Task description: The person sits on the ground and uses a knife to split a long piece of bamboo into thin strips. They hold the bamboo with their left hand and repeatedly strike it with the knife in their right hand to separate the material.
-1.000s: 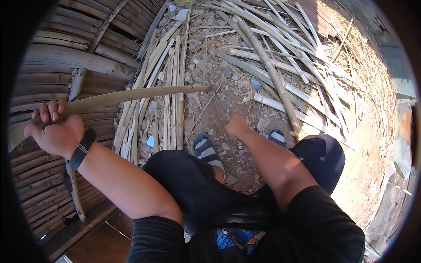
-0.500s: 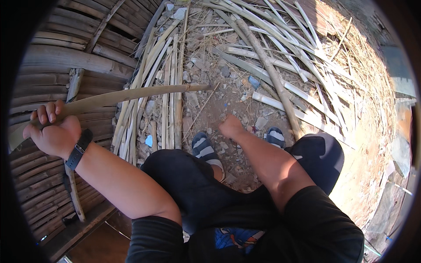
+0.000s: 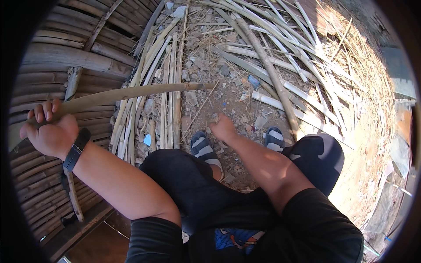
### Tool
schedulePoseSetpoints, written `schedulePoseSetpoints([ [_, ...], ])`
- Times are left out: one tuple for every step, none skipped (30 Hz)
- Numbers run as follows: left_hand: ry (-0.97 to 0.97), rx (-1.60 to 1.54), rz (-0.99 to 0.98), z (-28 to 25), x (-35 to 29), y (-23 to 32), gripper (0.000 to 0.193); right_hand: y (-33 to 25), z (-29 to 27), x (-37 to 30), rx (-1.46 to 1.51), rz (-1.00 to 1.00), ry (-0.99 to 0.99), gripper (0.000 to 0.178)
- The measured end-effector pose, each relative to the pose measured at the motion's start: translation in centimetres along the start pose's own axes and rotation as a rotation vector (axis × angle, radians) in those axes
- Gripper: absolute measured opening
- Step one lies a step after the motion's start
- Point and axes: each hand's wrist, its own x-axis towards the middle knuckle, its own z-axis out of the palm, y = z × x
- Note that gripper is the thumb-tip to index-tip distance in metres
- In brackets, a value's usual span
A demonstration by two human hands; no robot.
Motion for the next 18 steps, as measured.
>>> schedulePoseSetpoints([
  [0.015,0.015,0.007,-0.1,0.0,0.0,0.020,0.1,0.0,0.2,-0.005,-0.034,-0.016,0.045],
  [0.029,0.029,0.014,-0.2,0.1,0.0,0.020,0.2,-0.1,0.4,-0.010,-0.068,-0.032,0.043],
  [0.048,0.042,0.020,-0.1,0.0,0.0,0.020,-0.1,-0.6,0.2,-0.020,-0.102,-0.049,0.042],
  [0.037,0.038,0.010,0.2,-0.1,0.0,0.020,-2.0,-1.0,-0.6,0.040,-0.147,-0.065,0.041],
  [0.025,0.034,0.001,0.6,-0.2,0.1,0.020,-5.3,-1.3,-2.0,0.102,-0.193,-0.081,0.041],
  [0.010,0.030,-0.008,1.0,-0.3,0.1,0.020,-7.7,-1.4,-2.9,0.166,-0.240,-0.096,0.040],
  [0.017,0.048,-0.001,1.2,-0.3,0.0,0.025,-8.8,-1.3,-3.3,0.180,-0.285,-0.125,0.040],
  [0.025,0.066,0.005,1.3,-0.3,-0.1,0.030,-9.6,-1.3,-3.5,0.194,-0.331,-0.155,0.040],
  [0.031,0.086,0.013,1.6,-0.3,-0.1,0.035,-10.1,-1.2,-3.7,0.209,-0.377,-0.186,0.040],
  [0.050,0.114,0.029,1.8,-0.5,-0.1,0.035,-9.8,-1.1,-3.6,0.170,-0.372,-0.172,0.040],
  [0.069,0.143,0.046,2.0,-0.8,-0.1,0.035,-8.9,-1.0,-3.3,0.132,-0.366,-0.159,0.041],
  [0.091,0.174,0.066,2.1,-1.0,0.0,0.035,-7.9,-0.8,-3.0,0.093,-0.363,-0.150,0.041],
  [0.068,0.144,0.052,1.7,-0.8,0.1,0.035,-6.2,-0.7,-2.4,0.060,-0.312,-0.102,0.042],
  [0.044,0.112,0.038,0.9,-0.3,0.0,0.034,-3.8,-0.5,-1.5,0.026,-0.259,-0.053,0.042],
  [0.022,0.083,0.024,0.4,-0.1,0.0,0.034,-2.3,-0.4,-0.9,-0.008,-0.206,-0.006,0.042],
  [0.029,0.073,0.031,0.4,-0.2,-0.1,0.034,-1.8,-0.7,-0.4,-0.023,-0.182,-0.031,0.042],
  [0.036,0.061,0.037,0.4,-0.3,-0.2,0.034,-1.5,-1.0,0.3,-0.038,-0.159,-0.054,0.042],
  [0.041,0.050,0.039,0.6,-0.4,-0.5,0.034,-1.2,-1.3,0.8,-0.052,-0.130,-0.077,0.042],
])
